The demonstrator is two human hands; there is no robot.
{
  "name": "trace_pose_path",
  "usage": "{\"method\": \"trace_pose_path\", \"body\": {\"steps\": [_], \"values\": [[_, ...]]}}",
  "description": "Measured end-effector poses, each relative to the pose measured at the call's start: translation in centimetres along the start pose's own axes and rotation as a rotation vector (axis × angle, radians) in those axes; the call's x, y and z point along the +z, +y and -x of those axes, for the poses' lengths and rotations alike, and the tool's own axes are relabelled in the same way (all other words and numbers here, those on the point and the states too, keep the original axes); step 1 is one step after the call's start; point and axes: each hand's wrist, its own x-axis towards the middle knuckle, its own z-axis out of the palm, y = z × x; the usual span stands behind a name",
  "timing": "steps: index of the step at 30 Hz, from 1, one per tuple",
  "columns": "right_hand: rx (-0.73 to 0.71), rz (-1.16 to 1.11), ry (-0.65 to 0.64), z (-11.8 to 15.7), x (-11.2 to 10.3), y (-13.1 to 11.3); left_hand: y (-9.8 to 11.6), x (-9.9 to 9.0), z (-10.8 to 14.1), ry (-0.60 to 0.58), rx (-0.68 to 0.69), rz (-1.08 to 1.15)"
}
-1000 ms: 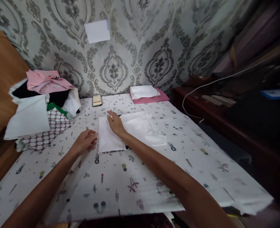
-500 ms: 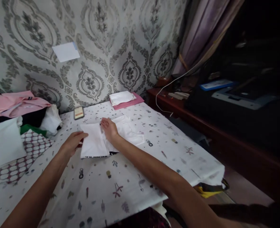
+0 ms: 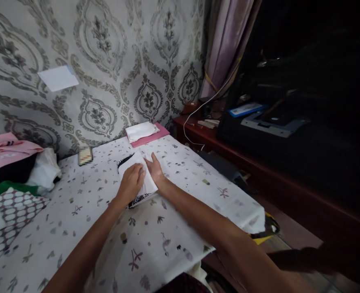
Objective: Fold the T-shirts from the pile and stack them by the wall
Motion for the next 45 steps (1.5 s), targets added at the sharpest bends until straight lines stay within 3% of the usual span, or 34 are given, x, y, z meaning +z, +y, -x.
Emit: {"method": "trace_pose_path", "body": {"steps": [9, 16, 22, 26, 30, 33, 35, 39, 45], "values": [[0.029, 0.051, 0.025, -0.3, -1.9, -2.9, 1.1, 3.0, -2.1, -0.111, -0.111, -0.061], [0.04, 0.117, 0.089, -0.7, -3.3, -2.5, 1.7, 3.5, -2.1, -0.158, -0.109, -0.127], [-0.09, 0.55, 0.144, -1.3, -4.4, -2.2, 2.4, 3.3, -2.0, -0.207, -0.086, -0.094], [-0.288, 0.98, 0.152, -1.3, -3.2, -2.4, 2.6, 3.3, -2.0, -0.175, -0.057, -0.007], [-0.29, 1.256, -0.007, -1.8, -0.2, -2.4, -0.3, 1.4, -2.5, -0.104, -0.068, 0.054], [-0.215, 1.385, -0.013, -2.3, 1.3, -1.9, -5.1, -1.2, -3.4, 0.101, -0.213, 0.112], [-0.184, 1.477, -0.006, -2.4, 1.4, -1.3, -8.4, -2.4, -4.2, 0.17, -0.322, 0.177], [-0.193, 1.646, -0.017, -1.9, 0.5, 0.0, -12.4, -2.6, -5.9, 0.05, -0.335, 0.323], [-0.147, 1.761, -0.028, -1.3, 0.8, 0.1, -13.6, -1.3, -7.7, -0.107, -0.22, 0.481]]}}
